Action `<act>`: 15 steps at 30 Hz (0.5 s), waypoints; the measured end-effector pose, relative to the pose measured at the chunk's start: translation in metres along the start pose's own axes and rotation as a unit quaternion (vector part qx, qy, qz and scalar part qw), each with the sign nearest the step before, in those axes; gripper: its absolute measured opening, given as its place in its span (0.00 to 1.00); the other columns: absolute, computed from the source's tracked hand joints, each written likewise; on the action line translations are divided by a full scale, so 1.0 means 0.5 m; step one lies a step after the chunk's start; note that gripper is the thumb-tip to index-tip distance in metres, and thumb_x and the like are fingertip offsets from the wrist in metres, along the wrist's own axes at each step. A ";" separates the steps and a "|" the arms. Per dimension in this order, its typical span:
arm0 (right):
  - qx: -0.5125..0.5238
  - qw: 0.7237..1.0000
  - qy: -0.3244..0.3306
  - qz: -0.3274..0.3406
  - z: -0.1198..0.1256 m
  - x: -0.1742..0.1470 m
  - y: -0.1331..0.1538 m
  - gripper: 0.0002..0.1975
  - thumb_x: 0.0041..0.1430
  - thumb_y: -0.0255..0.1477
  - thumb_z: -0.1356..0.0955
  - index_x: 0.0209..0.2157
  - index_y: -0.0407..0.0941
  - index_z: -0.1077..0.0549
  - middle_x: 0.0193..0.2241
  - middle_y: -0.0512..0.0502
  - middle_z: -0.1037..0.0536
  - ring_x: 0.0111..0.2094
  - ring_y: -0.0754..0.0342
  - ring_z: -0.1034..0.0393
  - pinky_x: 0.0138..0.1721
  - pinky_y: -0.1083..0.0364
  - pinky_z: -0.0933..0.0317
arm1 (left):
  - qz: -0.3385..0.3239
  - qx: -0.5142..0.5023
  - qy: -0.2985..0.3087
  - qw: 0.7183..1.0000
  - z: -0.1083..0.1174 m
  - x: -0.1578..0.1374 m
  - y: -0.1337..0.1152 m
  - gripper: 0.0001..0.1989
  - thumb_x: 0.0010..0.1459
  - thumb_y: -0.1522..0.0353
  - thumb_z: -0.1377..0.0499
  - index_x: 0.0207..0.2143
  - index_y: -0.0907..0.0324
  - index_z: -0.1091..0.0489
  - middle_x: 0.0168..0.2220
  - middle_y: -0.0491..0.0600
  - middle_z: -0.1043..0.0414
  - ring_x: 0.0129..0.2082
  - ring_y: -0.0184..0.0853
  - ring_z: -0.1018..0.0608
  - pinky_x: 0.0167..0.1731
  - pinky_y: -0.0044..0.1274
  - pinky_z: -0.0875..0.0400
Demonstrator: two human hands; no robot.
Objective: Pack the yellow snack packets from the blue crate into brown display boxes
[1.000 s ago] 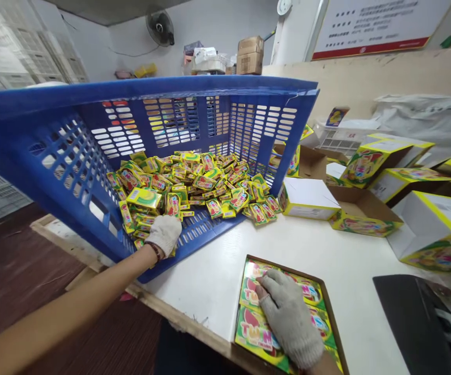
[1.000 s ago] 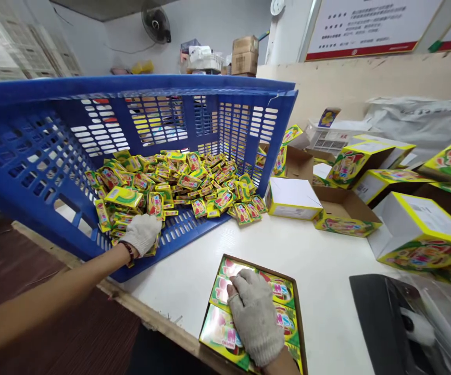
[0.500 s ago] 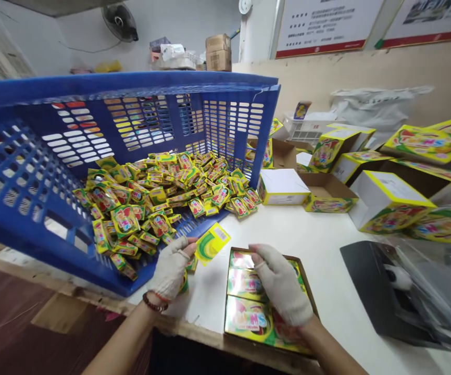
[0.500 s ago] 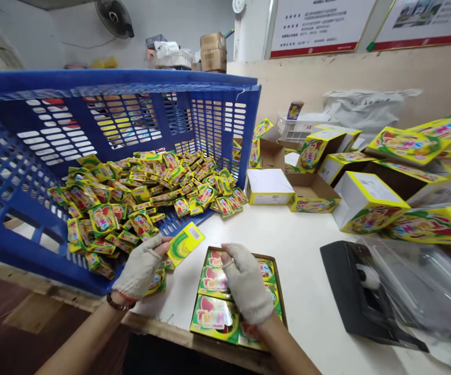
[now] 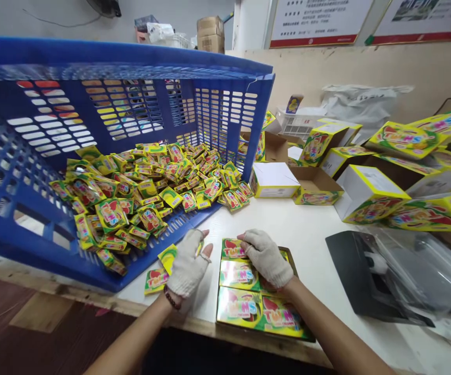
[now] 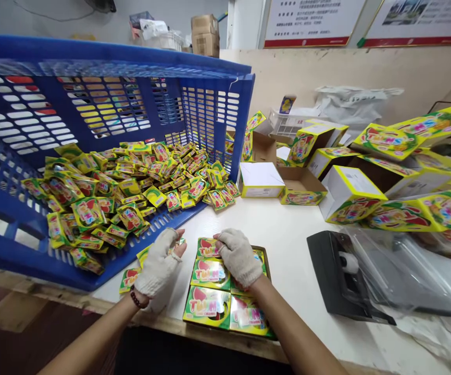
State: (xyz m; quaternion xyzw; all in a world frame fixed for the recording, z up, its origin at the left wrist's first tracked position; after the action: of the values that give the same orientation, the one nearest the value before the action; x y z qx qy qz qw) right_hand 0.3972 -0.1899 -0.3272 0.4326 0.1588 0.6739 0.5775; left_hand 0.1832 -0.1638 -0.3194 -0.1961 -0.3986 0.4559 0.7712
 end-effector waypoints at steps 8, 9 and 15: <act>-0.125 0.985 0.044 0.115 -0.033 -0.003 0.013 0.14 0.61 0.25 0.39 0.39 0.44 0.22 0.38 0.43 0.19 0.40 0.51 0.25 0.56 0.46 0.38 | 0.109 0.248 0.106 0.957 0.108 -0.038 0.142 0.26 0.52 0.55 0.42 0.48 0.61 0.34 0.44 0.55 0.35 0.45 0.44 0.28 0.44 0.33 0.32; -0.154 0.980 0.068 0.108 -0.031 -0.002 0.016 0.14 0.62 0.25 0.39 0.40 0.44 0.22 0.38 0.42 0.18 0.41 0.49 0.25 0.56 0.45 0.38 | 0.123 0.260 0.135 0.948 0.109 -0.047 0.151 0.28 0.51 0.54 0.40 0.50 0.61 0.35 0.44 0.54 0.34 0.45 0.44 0.28 0.44 0.32 0.32; -0.201 0.960 0.175 0.087 -0.007 -0.003 0.017 0.17 0.65 0.29 0.40 0.48 0.41 0.25 0.48 0.37 0.22 0.55 0.40 0.33 0.53 0.38 0.39 | 0.149 0.252 0.141 0.946 0.084 -0.065 0.144 0.35 0.45 0.58 0.36 0.55 0.62 0.38 0.48 0.58 0.33 0.48 0.48 0.29 0.49 0.36 0.36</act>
State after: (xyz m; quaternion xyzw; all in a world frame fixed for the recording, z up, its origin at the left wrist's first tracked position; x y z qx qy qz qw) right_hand 0.3890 -0.1928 -0.3235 0.1948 0.0804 0.8045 0.5553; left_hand 0.1018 -0.1580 -0.3559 -0.1149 -0.1245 0.6192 0.7667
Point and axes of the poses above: each hand's wrist, its own x-axis towards the middle knuckle, its own z-axis out of the back of the hand, y = z × x, the point moved 3 cm from there along x, towards the middle knuckle
